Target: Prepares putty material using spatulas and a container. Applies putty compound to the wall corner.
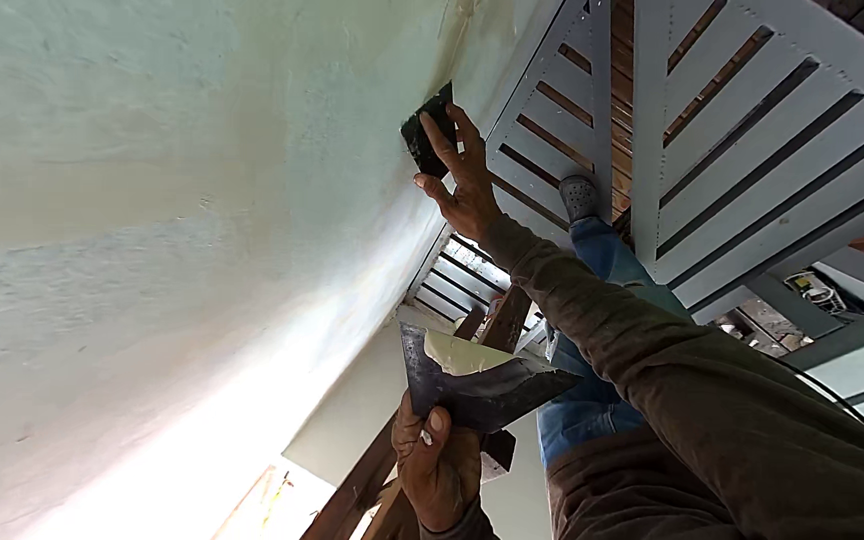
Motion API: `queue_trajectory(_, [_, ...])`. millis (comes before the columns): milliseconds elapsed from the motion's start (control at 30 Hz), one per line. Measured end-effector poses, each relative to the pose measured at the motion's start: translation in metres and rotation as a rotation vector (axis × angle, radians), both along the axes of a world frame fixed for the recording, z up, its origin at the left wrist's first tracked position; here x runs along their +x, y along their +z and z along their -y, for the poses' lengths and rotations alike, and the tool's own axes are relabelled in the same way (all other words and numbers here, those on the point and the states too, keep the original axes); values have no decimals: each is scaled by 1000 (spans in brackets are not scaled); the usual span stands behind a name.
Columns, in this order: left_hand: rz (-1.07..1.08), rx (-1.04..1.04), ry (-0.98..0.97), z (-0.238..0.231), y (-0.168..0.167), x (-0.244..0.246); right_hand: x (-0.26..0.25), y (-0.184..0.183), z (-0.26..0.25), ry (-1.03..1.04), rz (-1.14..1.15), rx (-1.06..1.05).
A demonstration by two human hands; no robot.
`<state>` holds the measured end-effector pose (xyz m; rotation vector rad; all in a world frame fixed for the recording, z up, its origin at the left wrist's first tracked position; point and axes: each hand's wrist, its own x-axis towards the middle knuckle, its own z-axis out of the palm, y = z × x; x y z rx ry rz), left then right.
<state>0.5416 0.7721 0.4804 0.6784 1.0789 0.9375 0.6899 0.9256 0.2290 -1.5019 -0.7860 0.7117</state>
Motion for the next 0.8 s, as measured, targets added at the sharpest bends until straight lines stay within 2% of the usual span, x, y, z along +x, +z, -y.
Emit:
queue_trajectory(100, [-2,11,-1,1,0,-2,-33,-18,2,-18,38,8])
queue_trajectory(267, [-30,43,-10,4,2,-3,-60,-33,-3,-80,-70,44])
queue_trajectory(367, [-49,53,-22,4,3,-3,-75,-22,-6,-124,-208,34])
queue_trajectory(500, [-49,59,-39,4,2,-3,-87,12,-3,-135,-481,-19])
queue_trajectory(600, [-39,57,-62,3,0,-3,-86,29,11,10,-604,-53])
queue_trajectory(700, [-35,44,-84,3,0,-2,-75,31,44,293,-571,-88])
queue_trajectory(800, [-21,29,-73,1,-1,-1,-54,16,61,268,-500,-155])
